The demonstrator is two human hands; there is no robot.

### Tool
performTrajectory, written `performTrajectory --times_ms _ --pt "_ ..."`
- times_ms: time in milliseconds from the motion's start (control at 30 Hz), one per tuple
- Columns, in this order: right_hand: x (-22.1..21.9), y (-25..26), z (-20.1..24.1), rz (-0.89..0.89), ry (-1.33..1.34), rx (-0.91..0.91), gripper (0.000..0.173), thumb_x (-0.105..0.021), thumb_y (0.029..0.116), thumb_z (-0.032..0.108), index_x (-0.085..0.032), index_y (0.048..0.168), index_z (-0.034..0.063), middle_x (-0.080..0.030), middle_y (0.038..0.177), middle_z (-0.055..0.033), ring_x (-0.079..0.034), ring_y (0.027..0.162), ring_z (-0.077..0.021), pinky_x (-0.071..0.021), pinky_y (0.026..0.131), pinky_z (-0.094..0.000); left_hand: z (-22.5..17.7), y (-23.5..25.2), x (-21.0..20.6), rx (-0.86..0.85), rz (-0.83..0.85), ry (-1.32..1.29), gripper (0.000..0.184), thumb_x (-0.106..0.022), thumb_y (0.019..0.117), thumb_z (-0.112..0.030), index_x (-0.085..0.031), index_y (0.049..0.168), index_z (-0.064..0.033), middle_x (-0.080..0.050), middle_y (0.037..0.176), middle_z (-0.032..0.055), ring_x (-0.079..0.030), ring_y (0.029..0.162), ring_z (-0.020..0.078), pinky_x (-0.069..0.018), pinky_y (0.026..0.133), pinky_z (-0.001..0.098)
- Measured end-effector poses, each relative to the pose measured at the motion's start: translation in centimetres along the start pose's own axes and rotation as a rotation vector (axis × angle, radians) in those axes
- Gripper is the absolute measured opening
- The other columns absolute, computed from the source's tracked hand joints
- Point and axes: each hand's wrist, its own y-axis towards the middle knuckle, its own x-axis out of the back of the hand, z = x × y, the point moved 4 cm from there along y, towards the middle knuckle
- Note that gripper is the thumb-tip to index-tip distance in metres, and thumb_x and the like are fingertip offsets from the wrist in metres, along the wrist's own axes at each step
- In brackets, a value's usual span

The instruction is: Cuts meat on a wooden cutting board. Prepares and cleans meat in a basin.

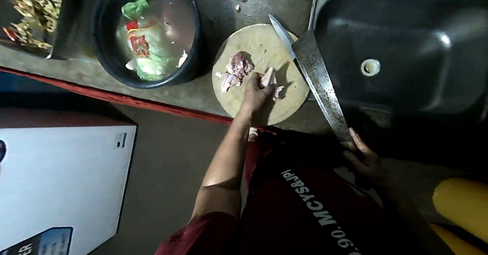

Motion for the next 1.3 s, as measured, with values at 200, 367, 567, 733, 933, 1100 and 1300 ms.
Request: performTrajectory --times_ms 200,367,567,733,933,1100,1300 --pt "0.2 0.3 -0.2 -0.022 0.019 0.023 0.067 -0.054 0.0996 0.014 -0.027 0.157 -0.0070 -0.068 0.126 -0.0093 -0.060 0.071 0.0036 -0.0521 0.059 -0.0150 1.6 -1.2 1.0 0.143 0.219 -0.913 0.022 -0.049 0.1035 -0.013 -0.052 0.126 -0.0121 -0.069 0.102 0.0062 -0.070 0.084 0.0144 -0.0616 0.075 0.0284" --pt "0.1 0.4 -0.6 0.003 0.024 0.054 0.067 -0.054 0.1010 0.015 -0.026 0.157 -0.0069 -0.068 0.124 -0.0097 -0.060 0.073 0.0021 -0.0527 0.061 -0.0160 1.1 -1.0 2.1 0.022 0.139 -0.609 0.021 -0.053 0.1014 -0.010 -0.055 0.122 -0.0081 -0.069 0.097 0.0025 -0.068 0.082 0.0107 -0.0596 0.076 0.0293" --pt "-0.6 0.6 -0.5 0.025 0.018 0.076 0.066 -0.053 0.1010 0.012 -0.026 0.157 -0.0089 -0.068 0.121 -0.0110 -0.062 0.075 0.0009 -0.0539 0.063 -0.0166 -2.8 -1.5 3.1 -0.375 -0.286 0.548 0.044 -0.070 0.0930 -0.010 -0.060 0.134 0.0035 -0.061 0.128 0.0258 -0.062 0.118 0.0358 -0.0507 0.102 0.0477" --pt "-0.9 0.8 -0.6 0.017 0.013 0.090 0.065 -0.052 0.1001 0.012 -0.027 0.155 -0.0107 -0.069 0.121 -0.0110 -0.061 0.073 0.0025 -0.0528 0.062 -0.0159 0.6 -4.2 0.9 -0.375 -0.075 0.589 0.032 -0.059 0.1017 -0.012 -0.066 0.129 0.0017 -0.062 0.139 0.0205 -0.060 0.130 0.0344 -0.0461 0.111 0.0503" --pt "-0.7 0.4 -0.9 0.006 -0.042 0.086 0.063 -0.052 0.1002 0.012 -0.030 0.155 -0.0099 -0.069 0.119 -0.0120 -0.060 0.073 0.0022 -0.0521 0.062 -0.0155 3.6 -7.3 4.5 -0.359 -0.403 0.410 0.018 -0.059 0.0969 0.000 -0.071 0.107 0.0082 -0.071 0.107 0.0223 -0.070 0.098 0.0266 -0.0549 0.092 0.0379" --pt "-0.9 0.7 -1.0 0.038 -0.083 0.100 0.061 -0.051 0.1023 0.016 -0.032 0.156 -0.0074 -0.070 0.118 -0.0120 -0.059 0.074 0.0016 -0.0515 0.064 -0.0157 4.0 -8.2 4.6 -0.378 -0.420 0.420 0.017 -0.058 0.0994 -0.001 -0.069 0.108 0.0082 -0.069 0.110 0.0230 -0.068 0.104 0.0291 -0.0532 0.096 0.0395" --pt "-1.4 1.0 -0.8 0.052 -0.138 0.140 0.060 -0.052 0.1022 0.015 -0.035 0.155 -0.0076 -0.069 0.122 -0.0168 -0.064 0.089 -0.0013 -0.0540 0.080 -0.0177 2.3 -7.5 1.1 -0.466 -0.303 0.581 0.028 -0.059 0.0950 0.002 -0.071 0.120 0.0005 -0.064 0.131 0.0221 -0.057 0.127 0.0411 -0.0436 0.109 0.0552"
